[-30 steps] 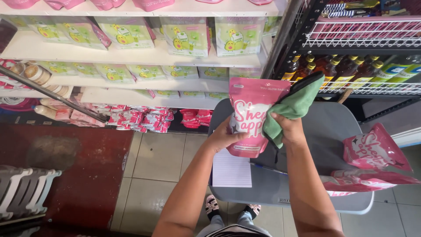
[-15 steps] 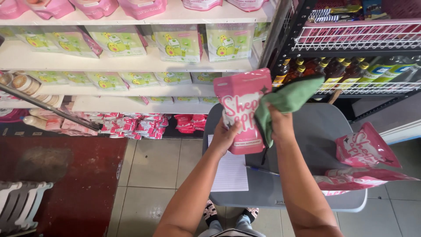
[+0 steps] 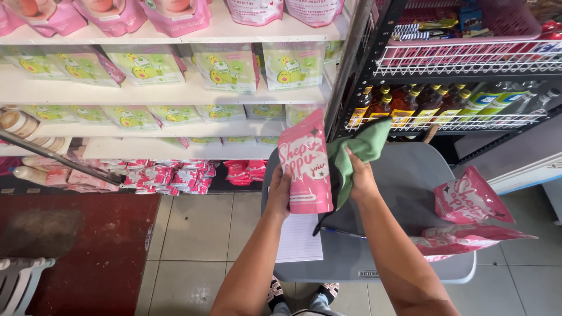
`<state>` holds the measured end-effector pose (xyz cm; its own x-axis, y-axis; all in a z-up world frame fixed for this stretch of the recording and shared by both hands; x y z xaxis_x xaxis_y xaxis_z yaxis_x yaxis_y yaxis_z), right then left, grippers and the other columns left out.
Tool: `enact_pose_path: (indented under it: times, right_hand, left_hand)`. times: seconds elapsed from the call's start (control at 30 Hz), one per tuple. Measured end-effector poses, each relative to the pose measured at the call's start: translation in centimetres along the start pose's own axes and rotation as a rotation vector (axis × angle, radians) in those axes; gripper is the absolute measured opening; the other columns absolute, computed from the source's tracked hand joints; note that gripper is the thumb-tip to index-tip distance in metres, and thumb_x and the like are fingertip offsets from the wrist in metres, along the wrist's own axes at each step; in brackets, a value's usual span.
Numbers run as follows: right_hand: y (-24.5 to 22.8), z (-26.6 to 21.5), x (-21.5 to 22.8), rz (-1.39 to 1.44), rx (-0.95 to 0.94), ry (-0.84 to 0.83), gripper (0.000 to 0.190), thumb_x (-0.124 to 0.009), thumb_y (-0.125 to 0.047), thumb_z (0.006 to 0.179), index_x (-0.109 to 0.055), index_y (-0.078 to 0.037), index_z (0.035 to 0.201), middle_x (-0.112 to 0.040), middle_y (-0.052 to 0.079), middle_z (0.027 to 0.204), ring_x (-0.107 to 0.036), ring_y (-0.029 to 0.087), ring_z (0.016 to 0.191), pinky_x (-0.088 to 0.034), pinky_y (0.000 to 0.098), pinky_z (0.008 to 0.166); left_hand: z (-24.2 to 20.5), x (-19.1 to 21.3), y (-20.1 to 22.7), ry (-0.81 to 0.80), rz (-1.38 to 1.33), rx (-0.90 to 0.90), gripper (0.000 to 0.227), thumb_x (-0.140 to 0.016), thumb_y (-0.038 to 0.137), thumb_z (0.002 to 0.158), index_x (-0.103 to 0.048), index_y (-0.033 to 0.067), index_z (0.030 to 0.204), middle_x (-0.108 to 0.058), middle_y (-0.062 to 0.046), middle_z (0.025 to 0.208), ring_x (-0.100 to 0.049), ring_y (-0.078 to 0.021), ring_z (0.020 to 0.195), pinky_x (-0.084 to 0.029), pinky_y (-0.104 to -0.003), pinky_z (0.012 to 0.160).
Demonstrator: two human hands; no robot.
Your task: The person wipes pink product packages with a green cloth and places them on a shelf. The person handles multiple packages, wiping them individually before arranging them on the shelf.
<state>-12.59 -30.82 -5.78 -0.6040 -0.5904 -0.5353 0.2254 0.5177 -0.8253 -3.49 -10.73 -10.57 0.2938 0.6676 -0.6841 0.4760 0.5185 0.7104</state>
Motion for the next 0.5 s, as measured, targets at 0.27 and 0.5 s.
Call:
enact_pose_path:
  times: [0.27,0.5]
  right_hand:
    - [4.9,-5.6,1.4,0.195,-0.319,-0.229,0.053,-0.062,-0.039,0.096,-0.059,-0.001,0.133,-0.07,0.012,0.125,-0.067,0.026,0.113,-0.054,0.0411,0.099]
    - [1.7,-5.3,-0.6,-0.046,-0.185,-0.007,0.056,-0.066,-0.034,0.092,-0.051,-0.009,0.14,-0.067,0.004,0.124,-0.065,0.018,0.112,-0.052,0.0366,0.096]
  left_hand:
    - [1.5,-3.7,1.6,0.123,0.127,-0.107,0.053,-0.064,0.033,0.1,-0.04,0.0153,0.144,-0.059,-0.01,0.124,-0.061,-0.0157,0.107,-0.053,-0.033,0.09]
    - [3.8,-1.3,-3.6,0.053,0.953,-0.64,0.041,-0.055,0.031,0.113,-0.068,0.0147,0.148,-0.056,-0.012,0.132,-0.06,-0.0202,0.12,-0.051,-0.034,0.108]
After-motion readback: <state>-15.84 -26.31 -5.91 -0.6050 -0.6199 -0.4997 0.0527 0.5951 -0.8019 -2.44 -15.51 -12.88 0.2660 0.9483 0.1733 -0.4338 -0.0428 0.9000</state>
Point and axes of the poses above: each hand's wrist, its own z-axis towards the middle knuckle, its own x-axis out of the back of the hand, y = z × x, the point moved 2 cm from there along z, towards the middle knuckle
